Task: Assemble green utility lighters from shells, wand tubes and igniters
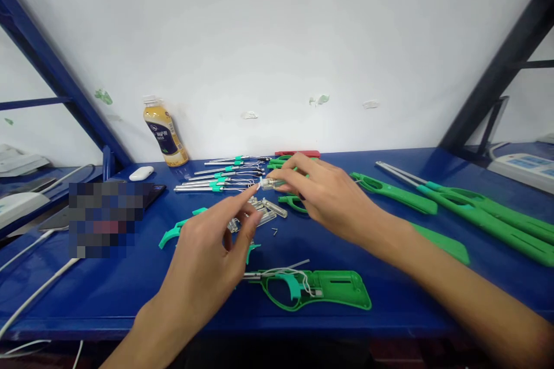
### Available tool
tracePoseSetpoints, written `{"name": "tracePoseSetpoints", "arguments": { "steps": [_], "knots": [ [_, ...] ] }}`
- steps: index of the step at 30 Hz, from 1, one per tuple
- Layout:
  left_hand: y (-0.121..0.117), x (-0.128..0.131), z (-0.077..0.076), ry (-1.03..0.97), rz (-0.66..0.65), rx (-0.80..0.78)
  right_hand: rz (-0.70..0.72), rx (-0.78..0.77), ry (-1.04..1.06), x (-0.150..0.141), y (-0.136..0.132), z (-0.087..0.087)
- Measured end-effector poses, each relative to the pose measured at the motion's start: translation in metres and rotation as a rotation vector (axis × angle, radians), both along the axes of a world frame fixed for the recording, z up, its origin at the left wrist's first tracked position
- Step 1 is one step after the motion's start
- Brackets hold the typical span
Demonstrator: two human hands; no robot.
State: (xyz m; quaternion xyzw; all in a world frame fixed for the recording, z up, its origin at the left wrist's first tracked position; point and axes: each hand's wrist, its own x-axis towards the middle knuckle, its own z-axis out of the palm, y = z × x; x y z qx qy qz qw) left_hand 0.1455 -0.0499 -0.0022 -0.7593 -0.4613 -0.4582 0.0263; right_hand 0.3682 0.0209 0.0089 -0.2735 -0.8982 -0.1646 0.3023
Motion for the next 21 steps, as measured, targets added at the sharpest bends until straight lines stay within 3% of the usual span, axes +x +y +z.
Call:
{"name": "tracePoseSetpoints", "arguments": {
  "steps": [4, 7, 14, 18, 21],
  "knots": [
    [-0.011, 0.009, -0.005, 0.139, -0.036, -0.018, -0.068, -0.032, 0.009, 0.023, -0.010, 0.009],
    [-0.018, 0.013, -0.011, 0.214, -0.136, -0.082, -0.153, -0.069, 0.070, 0.047, -0.035, 0.002],
    [-0.023, 0.016, -0.023, 0.325, -0.275, -0.207, -0.191, -0.247, 0.049, 0.084, -0.102, -0.057],
    [-0.021, 0.021, -0.024, 0.305, -0.294, -0.248, -0.241, -0.288, 0.053, 0.085, -0.111, -0.085],
    [-0.018, 0.026, -0.027, 0.259, -0.299, -0.265, -0.238, -0.278, 0.056, 0.083, -0.109, -0.092]
  ]
}}
